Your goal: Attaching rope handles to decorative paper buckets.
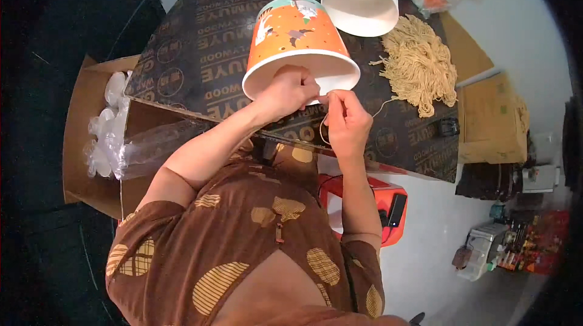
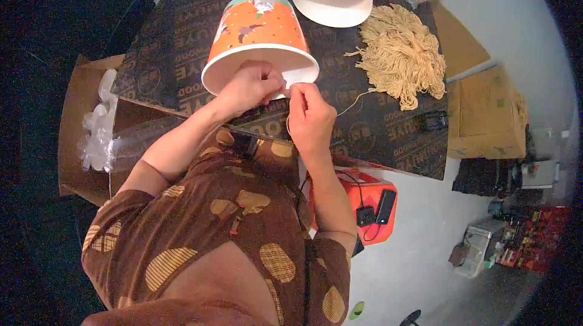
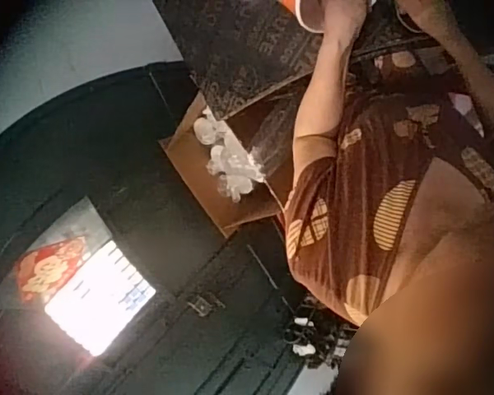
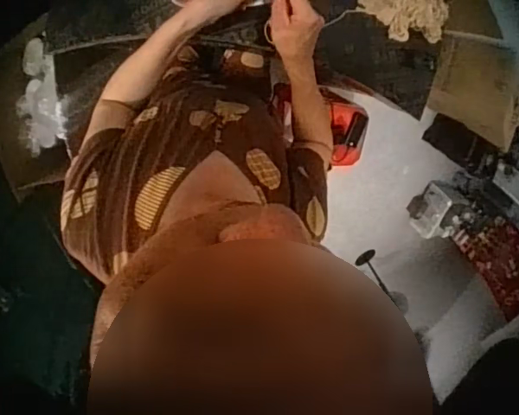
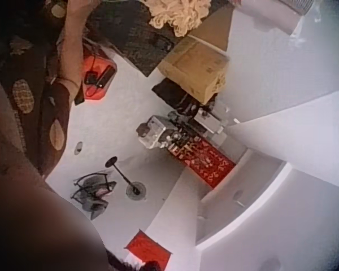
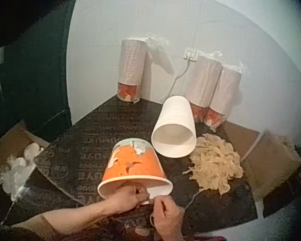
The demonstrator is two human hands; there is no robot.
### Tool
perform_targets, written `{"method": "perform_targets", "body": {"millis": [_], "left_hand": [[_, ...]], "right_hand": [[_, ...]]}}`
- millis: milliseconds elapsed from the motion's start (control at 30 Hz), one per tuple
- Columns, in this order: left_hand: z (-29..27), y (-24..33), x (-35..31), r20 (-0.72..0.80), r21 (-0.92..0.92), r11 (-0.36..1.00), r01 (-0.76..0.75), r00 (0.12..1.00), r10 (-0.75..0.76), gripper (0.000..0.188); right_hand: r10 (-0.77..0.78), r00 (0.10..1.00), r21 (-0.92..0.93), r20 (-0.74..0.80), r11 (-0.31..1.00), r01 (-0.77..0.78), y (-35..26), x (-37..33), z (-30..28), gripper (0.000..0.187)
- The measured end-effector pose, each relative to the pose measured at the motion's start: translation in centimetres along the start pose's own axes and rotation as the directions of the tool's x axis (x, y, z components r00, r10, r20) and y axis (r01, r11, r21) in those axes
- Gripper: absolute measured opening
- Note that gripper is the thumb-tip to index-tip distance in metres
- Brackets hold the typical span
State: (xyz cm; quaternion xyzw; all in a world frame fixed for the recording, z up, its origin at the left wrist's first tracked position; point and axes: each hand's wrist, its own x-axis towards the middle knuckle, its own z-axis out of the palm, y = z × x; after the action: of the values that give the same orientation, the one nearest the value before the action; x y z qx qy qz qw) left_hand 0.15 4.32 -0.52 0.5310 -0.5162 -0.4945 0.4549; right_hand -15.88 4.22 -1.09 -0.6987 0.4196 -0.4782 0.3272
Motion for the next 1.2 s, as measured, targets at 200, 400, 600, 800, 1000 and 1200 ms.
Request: {"method": "perform_targets", "body": {"millis": [200, 400, 600, 800, 1000, 1200], "left_hand": [[0.0, 0.9, -0.3, 0.104, 0.094, 0.991, 0.09, 0.99, -0.1, 0.02], [-0.3, 0.3, -0.5, 0.165, 0.018, 0.997, 0.074, 0.983, -0.076, 0.014], [0.2, 0.5, -0.9, 0.163, 0.142, 0.99, -0.004, 0.986, -0.02, 0.011], [0.9, -0.6, -0.6, 0.043, 0.38, 0.881, -0.282, 0.957, 0.288, 0.01], [-0.1, -0.2, -0.5, 0.149, 0.113, 0.99, -0.083, 0.987, 0.066, 0.014], [-1.0, 0.2, -0.7, 0.224, 0.039, 0.999, -0.022, 0.974, 0.012, 0.01]], "right_hand": [[-0.033, 0.999, -0.098, 0.017, 0.995, 0.035, -1.1, 0.2, -0.6, 0.005], [0.017, 0.998, -0.203, 0.057, 0.979, -0.005, -0.4, 0.7, -0.8, 0.009], [0.098, 0.989, -0.149, 0.114, 0.986, -0.081, -0.3, 0.8, -0.7, 0.009], [0.133, 0.979, -0.096, 0.156, 0.988, -0.119, -2.0, 0.6, -0.9, 0.008], [-0.328, 0.865, -0.025, 0.38, 0.931, 0.365, -7.5, -3.9, -2.9, 0.017], [-0.488, 0.831, -0.167, 0.266, 0.826, 0.539, -7.9, -4.0, -4.0, 0.014]]}}
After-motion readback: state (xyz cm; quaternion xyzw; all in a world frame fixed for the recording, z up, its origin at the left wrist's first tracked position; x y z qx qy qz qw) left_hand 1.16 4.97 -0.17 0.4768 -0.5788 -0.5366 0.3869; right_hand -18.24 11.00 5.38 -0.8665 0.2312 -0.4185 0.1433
